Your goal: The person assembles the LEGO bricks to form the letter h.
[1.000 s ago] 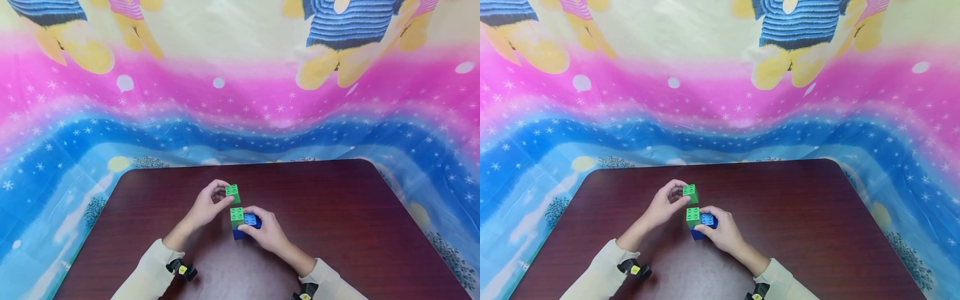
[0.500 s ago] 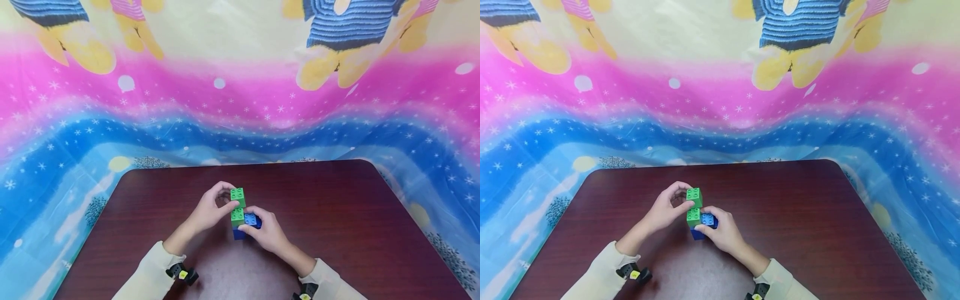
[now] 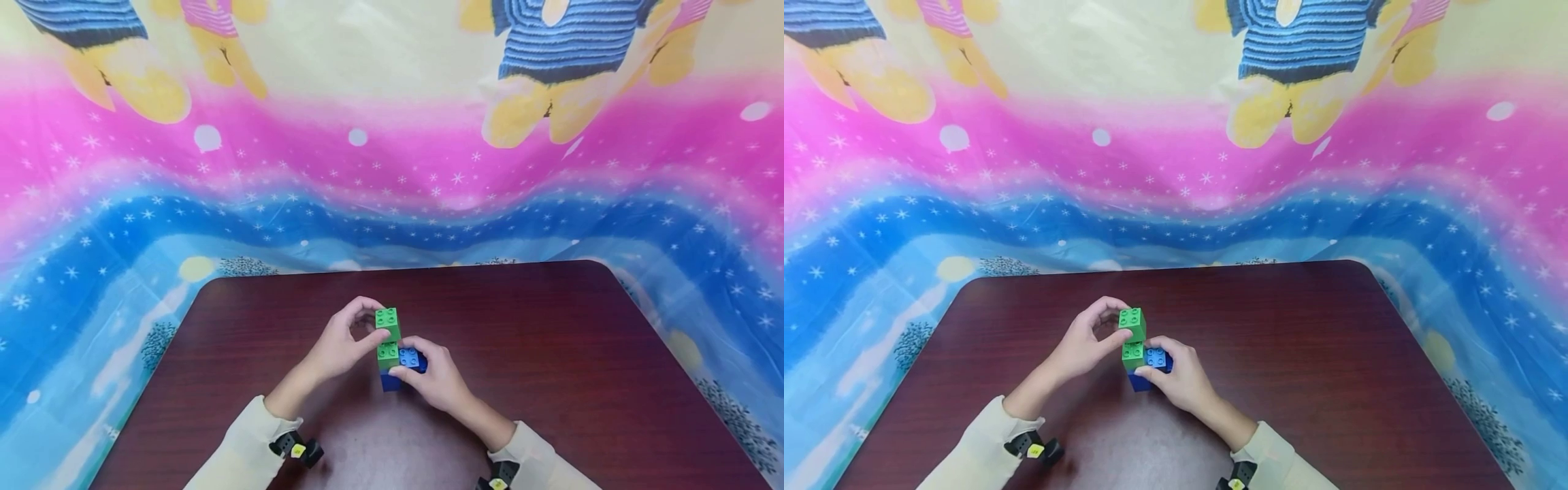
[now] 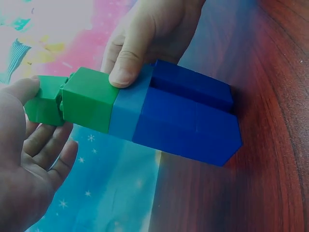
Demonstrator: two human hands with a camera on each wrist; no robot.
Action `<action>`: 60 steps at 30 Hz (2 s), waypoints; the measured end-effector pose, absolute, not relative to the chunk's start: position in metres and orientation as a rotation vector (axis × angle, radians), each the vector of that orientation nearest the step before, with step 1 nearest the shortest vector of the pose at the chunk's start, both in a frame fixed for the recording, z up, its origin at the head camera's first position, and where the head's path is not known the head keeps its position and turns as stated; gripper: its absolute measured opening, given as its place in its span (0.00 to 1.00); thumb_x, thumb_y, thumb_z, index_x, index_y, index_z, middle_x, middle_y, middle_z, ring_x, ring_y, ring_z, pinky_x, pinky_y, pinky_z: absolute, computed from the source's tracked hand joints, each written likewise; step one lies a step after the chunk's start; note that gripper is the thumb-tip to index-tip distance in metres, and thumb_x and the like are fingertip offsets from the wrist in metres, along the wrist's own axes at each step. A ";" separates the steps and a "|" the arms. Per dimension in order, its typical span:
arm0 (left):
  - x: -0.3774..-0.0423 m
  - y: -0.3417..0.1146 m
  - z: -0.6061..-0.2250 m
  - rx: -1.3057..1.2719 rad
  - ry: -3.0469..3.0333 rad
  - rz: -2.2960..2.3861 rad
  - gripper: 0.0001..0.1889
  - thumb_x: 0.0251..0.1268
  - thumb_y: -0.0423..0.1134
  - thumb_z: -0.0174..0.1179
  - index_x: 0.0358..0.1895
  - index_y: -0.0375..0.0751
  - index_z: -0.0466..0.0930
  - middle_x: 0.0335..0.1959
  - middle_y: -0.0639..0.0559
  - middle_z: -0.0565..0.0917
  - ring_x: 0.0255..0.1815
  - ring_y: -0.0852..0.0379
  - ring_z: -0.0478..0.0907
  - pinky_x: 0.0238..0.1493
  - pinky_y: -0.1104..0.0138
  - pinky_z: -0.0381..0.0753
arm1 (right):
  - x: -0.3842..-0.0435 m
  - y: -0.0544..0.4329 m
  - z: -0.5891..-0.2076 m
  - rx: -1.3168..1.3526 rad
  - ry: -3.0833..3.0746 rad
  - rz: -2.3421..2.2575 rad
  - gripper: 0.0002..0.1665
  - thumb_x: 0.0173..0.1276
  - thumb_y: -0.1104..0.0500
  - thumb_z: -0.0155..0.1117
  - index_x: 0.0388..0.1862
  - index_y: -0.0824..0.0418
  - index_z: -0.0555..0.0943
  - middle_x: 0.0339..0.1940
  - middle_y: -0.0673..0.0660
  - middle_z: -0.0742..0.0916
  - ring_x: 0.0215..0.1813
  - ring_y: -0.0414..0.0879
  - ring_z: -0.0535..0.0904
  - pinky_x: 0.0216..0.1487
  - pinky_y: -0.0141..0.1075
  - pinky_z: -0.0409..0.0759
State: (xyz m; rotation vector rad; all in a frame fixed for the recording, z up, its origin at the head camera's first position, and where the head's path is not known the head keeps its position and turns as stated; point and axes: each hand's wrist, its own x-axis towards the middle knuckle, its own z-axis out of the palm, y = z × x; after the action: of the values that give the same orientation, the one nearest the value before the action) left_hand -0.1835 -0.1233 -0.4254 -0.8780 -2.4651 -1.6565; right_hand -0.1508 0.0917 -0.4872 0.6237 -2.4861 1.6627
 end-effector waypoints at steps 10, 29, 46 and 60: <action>-0.182 -0.124 -0.432 -0.875 -2.462 -1.656 0.17 0.68 0.38 0.69 0.56 0.48 0.76 0.45 0.54 0.85 0.41 0.56 0.80 0.47 0.52 0.82 | -0.152 0.092 -0.487 0.620 -2.498 1.659 0.22 0.61 0.53 0.79 0.53 0.54 0.83 0.43 0.48 0.88 0.39 0.40 0.83 0.40 0.35 0.84; -0.171 -0.127 -0.434 -0.867 -2.485 -1.679 0.18 0.66 0.38 0.71 0.55 0.48 0.76 0.45 0.57 0.85 0.45 0.57 0.82 0.50 0.59 0.83 | -0.151 0.092 -0.488 0.617 -2.500 1.658 0.22 0.62 0.52 0.78 0.54 0.53 0.83 0.45 0.48 0.88 0.41 0.41 0.83 0.42 0.35 0.83; -0.170 -0.126 -0.435 -0.860 -2.457 -1.723 0.17 0.66 0.37 0.70 0.55 0.47 0.76 0.45 0.56 0.85 0.46 0.56 0.83 0.52 0.60 0.83 | -0.150 0.092 -0.486 0.626 -2.494 1.662 0.22 0.63 0.53 0.78 0.55 0.53 0.83 0.45 0.48 0.88 0.42 0.41 0.83 0.43 0.35 0.83; -0.167 -0.126 -0.437 -0.858 -2.453 -1.731 0.18 0.65 0.37 0.71 0.55 0.47 0.76 0.45 0.56 0.85 0.47 0.57 0.83 0.54 0.59 0.83 | -0.150 0.092 -0.489 0.615 -2.492 1.650 0.23 0.63 0.52 0.78 0.56 0.51 0.83 0.45 0.48 0.88 0.42 0.40 0.83 0.43 0.34 0.83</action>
State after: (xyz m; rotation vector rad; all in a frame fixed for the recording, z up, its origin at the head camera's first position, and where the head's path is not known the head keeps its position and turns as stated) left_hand -0.1674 -0.1263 -0.4365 -0.8583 -2.4528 -1.7307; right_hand -0.1496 0.0924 -0.4889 0.6152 -2.4917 1.6504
